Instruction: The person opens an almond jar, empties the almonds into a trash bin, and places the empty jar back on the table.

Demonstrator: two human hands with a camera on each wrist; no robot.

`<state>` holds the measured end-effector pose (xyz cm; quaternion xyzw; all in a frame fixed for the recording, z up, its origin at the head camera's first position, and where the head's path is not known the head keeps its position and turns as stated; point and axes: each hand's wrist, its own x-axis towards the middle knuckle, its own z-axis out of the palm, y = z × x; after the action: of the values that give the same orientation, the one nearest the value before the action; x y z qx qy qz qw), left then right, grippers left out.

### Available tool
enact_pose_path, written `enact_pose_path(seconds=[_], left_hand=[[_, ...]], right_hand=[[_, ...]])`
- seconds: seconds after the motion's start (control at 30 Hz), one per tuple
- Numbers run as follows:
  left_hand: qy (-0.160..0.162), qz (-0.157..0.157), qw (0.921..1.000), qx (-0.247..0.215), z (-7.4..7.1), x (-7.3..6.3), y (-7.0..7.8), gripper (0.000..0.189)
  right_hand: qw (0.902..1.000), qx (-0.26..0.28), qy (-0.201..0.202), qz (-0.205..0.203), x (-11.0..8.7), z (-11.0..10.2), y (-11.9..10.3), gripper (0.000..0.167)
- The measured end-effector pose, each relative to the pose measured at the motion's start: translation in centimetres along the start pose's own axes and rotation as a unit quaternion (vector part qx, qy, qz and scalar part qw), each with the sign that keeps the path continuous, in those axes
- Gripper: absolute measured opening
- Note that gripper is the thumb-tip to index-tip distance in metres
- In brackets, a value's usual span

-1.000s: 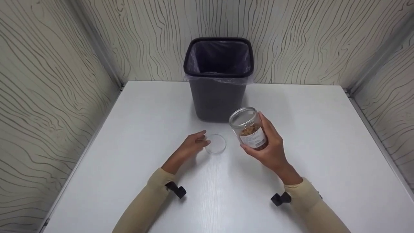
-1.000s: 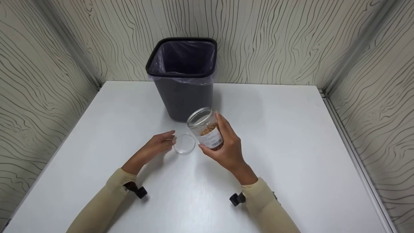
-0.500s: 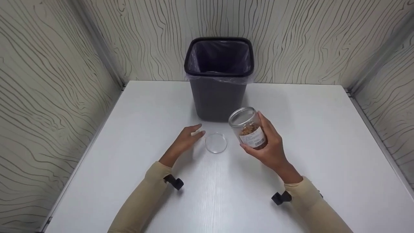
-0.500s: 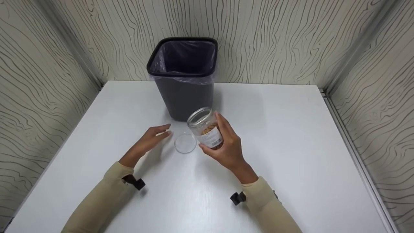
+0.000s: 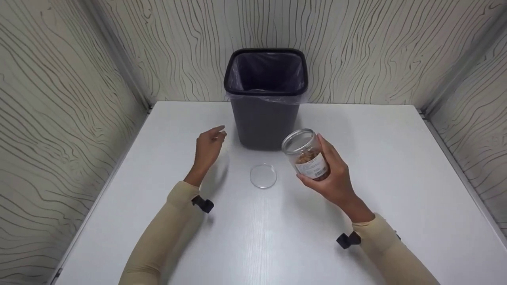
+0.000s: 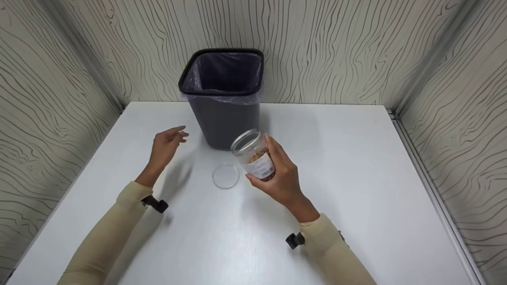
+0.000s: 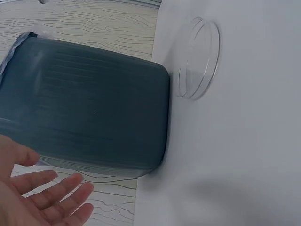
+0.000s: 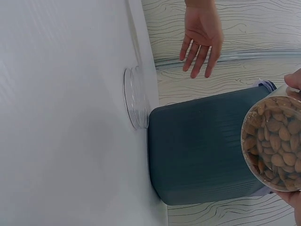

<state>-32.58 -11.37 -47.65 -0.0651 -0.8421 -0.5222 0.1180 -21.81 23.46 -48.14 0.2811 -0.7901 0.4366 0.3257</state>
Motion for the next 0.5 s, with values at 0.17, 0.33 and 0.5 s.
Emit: enact_pose_path(seconds=[0.17, 0.33, 0.5], left_hand=[[0.039, 0.045, 0.9978, -0.03, -0.8, 1.4, 0.9, 0.039], [0.059, 0.079, 0.9929, -0.067, -1.3, 2.6, 1.9, 0.044], [0.064, 0.1, 0.9909, -0.064, -2.0, 3.9, 3.4, 0.048]], right_hand=[[1.0, -0.008, -0.001, 0.0, 0.1, -0.2, 0.0, 0.109], [0.9999, -0.01, -0.004, 0.0, 0.2, -0.1, -0.1, 0.11], [0.9999, -0.01, -0.01, -0.003, 0.3, 0.0, -0.2, 0.11]])
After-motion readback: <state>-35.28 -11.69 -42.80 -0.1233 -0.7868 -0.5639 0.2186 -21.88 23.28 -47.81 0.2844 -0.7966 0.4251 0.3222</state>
